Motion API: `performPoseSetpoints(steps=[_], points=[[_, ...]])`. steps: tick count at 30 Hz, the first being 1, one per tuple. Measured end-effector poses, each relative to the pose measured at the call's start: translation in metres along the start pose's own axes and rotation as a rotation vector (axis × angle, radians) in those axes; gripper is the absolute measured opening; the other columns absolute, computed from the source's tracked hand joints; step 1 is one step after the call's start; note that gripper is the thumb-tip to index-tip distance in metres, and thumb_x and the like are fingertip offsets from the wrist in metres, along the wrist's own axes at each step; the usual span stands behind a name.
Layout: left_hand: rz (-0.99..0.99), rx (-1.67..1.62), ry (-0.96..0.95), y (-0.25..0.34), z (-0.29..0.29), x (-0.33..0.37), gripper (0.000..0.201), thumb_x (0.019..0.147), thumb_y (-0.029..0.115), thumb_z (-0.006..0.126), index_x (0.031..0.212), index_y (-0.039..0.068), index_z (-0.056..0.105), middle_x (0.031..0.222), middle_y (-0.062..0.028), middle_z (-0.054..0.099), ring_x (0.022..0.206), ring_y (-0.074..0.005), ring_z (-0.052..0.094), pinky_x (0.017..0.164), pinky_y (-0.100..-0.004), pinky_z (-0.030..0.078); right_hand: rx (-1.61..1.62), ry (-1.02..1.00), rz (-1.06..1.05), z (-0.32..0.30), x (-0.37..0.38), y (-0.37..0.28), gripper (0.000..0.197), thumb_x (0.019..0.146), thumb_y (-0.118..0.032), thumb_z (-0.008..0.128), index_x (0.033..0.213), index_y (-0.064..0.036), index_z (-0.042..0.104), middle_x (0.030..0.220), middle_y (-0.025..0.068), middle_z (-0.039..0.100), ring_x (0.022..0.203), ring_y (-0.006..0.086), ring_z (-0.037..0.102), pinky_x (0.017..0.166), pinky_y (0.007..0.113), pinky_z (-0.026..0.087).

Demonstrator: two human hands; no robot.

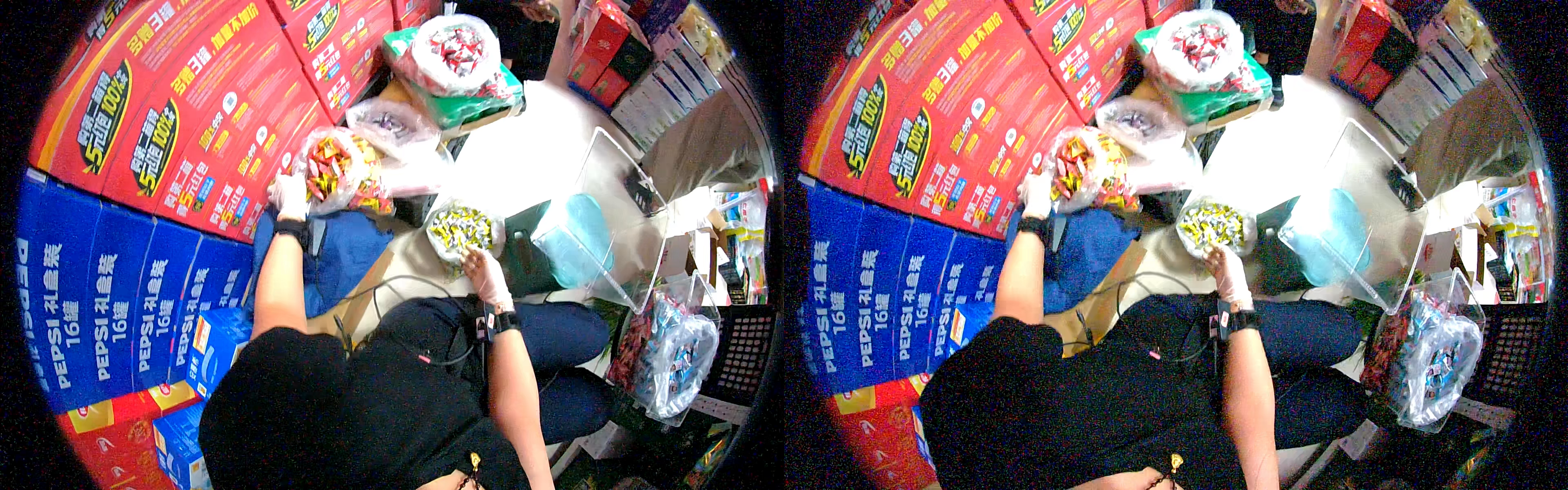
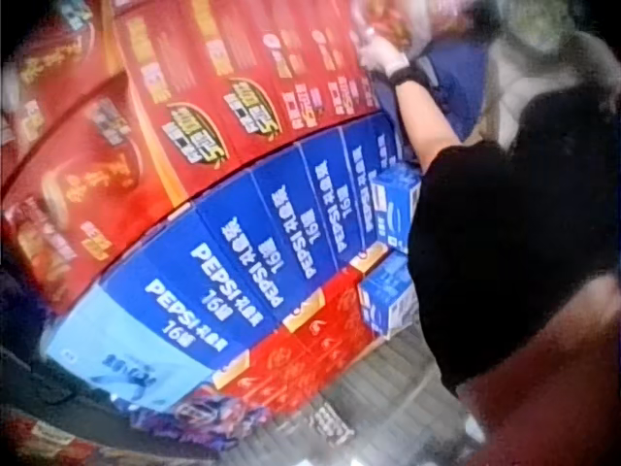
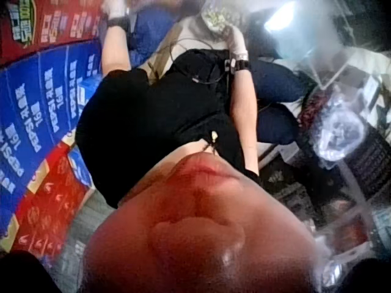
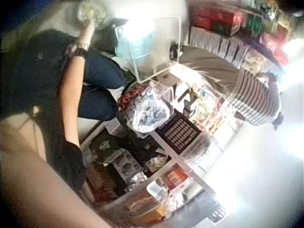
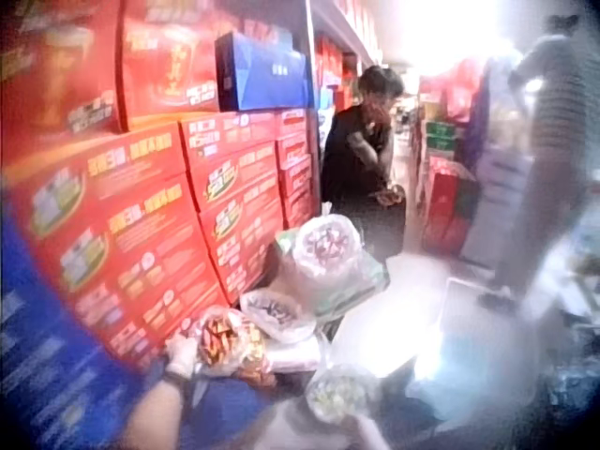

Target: The person sorts candies from a container into plastic bags by hand while wearing gloves.

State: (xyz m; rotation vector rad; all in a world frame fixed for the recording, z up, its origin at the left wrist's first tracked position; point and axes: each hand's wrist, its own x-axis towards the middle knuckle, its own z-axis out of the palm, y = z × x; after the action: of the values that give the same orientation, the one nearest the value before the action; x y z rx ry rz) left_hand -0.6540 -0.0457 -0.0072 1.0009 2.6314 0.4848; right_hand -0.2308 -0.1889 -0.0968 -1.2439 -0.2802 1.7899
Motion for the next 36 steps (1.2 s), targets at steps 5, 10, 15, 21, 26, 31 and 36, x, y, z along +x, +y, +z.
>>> performPoseSetpoints(steps=[5, 10, 15, 21, 26, 31, 36], points=[[0.518, -0.229, 0.379, 0.039, 0.028, -0.01, 0.03, 0.074, 0.024, 0.061, 0.097, 0.004, 0.064, 0.105, -0.0238, 0.054, 0.098, -0.0355, 0.053, 0.086, -0.0407, 0.044, 0.054, 0.006, 0.016, 0.009, -0.008, -0.003, 0.032, 0.094, -0.026, 0.049, 0.114, -0.0035, 0.058, 0.099, 0.0053, 0.063, 0.093, 0.0188, 0.059, 0.084, 0.03, 0.045], [0.747, -0.126, 0.156, 0.124, 0.089, -0.035, 0.04, 0.083, 0.036, 0.051, 0.105, 0.005, 0.063, 0.096, -0.02, 0.063, 0.095, -0.0361, 0.057, 0.09, -0.0491, 0.041, 0.077, 0.025, 0.052, 0.016, -0.007, -0.008, 0.025, 0.09, -0.022, 0.055, 0.106, -0.0038, 0.06, 0.091, 0.0051, 0.065, 0.081, 0.0157, 0.061, 0.075, 0.027, 0.047], [0.923, 0.512, 0.187, 0.186, 0.093, -0.023, 0.031, 0.083, 0.026, 0.053, 0.107, 0.01, 0.065, 0.1, -0.0135, 0.062, 0.098, -0.0304, 0.056, 0.088, -0.0505, 0.043, 0.055, 0.036, 0.053, 0.008, -0.01, -0.009, 0.025, 0.092, -0.025, 0.053, 0.106, -0.0065, 0.063, 0.092, 0.0019, 0.064, 0.087, 0.0158, 0.06, 0.082, 0.028, 0.045], [1.11, 1.345, 0.262, 0.196, 0.165, 0.061, 0.062, 0.086, 0.037, 0.05, 0.143, 0.018, 0.035, 0.151, -0.0111, 0.025, 0.138, -0.0373, 0.019, 0.103, -0.0647, 0.018, 0.076, 0.1, 0.063, 0.001, -0.006, -0.012, 0.037, 0.094, -0.025, 0.046, 0.12, 0.0005, 0.054, 0.105, 0.0083, 0.061, 0.096, 0.0193, 0.059, 0.091, 0.031, 0.044], [1.3, 1.043, 0.149, 0.239, 0.176, 0.031, 0.053, 0.094, 0.018, 0.033, 0.146, 0.016, 0.024, 0.15, -0.002, 0.029, 0.139, -0.0245, 0.024, 0.106, -0.0626, 0.014, 0.093, 0.149, 0.078, -0.007, -0.006, -0.011, 0.035, 0.095, -0.026, 0.046, 0.119, -0.0025, 0.055, 0.105, 0.0074, 0.062, 0.096, 0.0192, 0.059, 0.09, 0.03, 0.043], [1.147, 1.011, -0.183, 0.244, 0.159, 0.052, 0.04, 0.088, 0.023, 0.05, 0.125, 0.011, 0.055, 0.129, -0.009, 0.055, 0.118, -0.0285, 0.053, 0.105, -0.0536, 0.027, 0.081, 0.121, 0.101, 0.006, -0.005, -0.018, 0.034, 0.094, -0.026, 0.047, 0.117, -0.0032, 0.057, 0.106, 0.0074, 0.062, 0.096, 0.0191, 0.058, 0.088, 0.029, 0.043], [1.217, 0.668, -0.198, 0.24, 0.098, 0.069, 0.037, 0.074, 0.035, 0.065, 0.099, 0.008, 0.069, 0.106, -0.0187, 0.065, 0.101, -0.0326, 0.062, 0.09, -0.0404, 0.045, 0.124, 0.115, 0.051, -0.001, -0.009, -0.017, 0.036, 0.093, -0.027, 0.05, 0.118, -0.0013, 0.056, 0.107, 0.0085, 0.062, 0.096, 0.0193, 0.059, 0.087, 0.03, 0.044]])
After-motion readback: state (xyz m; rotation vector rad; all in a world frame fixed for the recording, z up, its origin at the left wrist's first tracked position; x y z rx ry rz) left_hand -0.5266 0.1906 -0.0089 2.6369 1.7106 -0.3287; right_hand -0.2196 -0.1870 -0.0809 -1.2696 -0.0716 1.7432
